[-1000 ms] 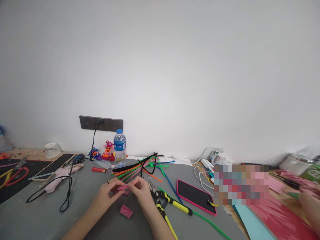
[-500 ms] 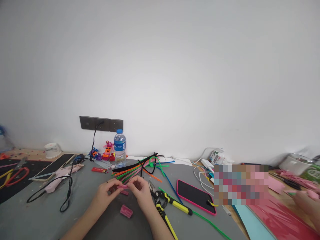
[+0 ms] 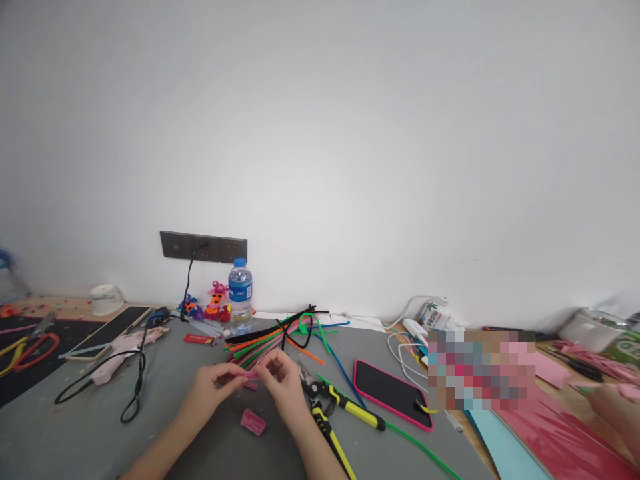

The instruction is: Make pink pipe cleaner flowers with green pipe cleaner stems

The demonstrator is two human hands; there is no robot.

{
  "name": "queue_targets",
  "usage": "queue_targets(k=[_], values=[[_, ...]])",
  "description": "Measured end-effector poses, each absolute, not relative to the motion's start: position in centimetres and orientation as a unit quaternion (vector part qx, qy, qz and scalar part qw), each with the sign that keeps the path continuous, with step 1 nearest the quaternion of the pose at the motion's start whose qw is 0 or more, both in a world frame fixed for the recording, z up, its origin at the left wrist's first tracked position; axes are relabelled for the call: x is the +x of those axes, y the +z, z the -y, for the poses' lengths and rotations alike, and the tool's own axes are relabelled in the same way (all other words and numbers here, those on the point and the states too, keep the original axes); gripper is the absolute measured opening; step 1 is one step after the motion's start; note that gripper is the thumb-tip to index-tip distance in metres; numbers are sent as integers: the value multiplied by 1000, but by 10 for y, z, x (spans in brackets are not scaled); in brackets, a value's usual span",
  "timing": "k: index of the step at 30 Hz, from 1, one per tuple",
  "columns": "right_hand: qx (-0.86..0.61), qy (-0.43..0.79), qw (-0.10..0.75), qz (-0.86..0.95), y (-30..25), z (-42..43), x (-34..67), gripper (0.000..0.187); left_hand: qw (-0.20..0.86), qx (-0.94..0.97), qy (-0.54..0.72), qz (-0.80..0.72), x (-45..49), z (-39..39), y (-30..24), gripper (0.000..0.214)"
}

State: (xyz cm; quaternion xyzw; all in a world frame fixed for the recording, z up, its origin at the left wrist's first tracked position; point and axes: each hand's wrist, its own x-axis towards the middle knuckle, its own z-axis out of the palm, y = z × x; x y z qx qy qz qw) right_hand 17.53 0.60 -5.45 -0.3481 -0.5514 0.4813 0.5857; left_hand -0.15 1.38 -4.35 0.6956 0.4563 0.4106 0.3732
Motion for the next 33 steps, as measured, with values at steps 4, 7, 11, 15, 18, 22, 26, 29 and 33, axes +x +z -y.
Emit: queue_targets(k=[4,7,11,15,18,22,26,29,33], values=[[-342,496,555,574,-55,-5,173,26,411,687,408,-438,-1,-13,-44,23],[-344,508,540,575,-54,-3,171,28,449,668,423,-417,-1,-13,-46,24],[-361,483,536,591,-51,-2,171,28,493,642,437,-391,0,-14,-47,27],[-388,445,528,610,-49,-1,173,29,546,590,448,-391,4,-14,-46,36],[-402,430,530,611,-48,-1,175,29,585,539,468,-384,7,-11,-42,39],[-408,430,536,601,-49,-2,175,30,611,501,482,-378,8,-8,-38,39],[-415,434,541,589,-51,-3,175,31,619,497,486,-366,7,-8,-39,37],[-418,436,540,587,-52,-4,176,30,622,490,498,-353,7,-8,-39,34],[-424,418,531,604,-49,-3,176,26,611,499,502,-354,5,-10,-43,33]])
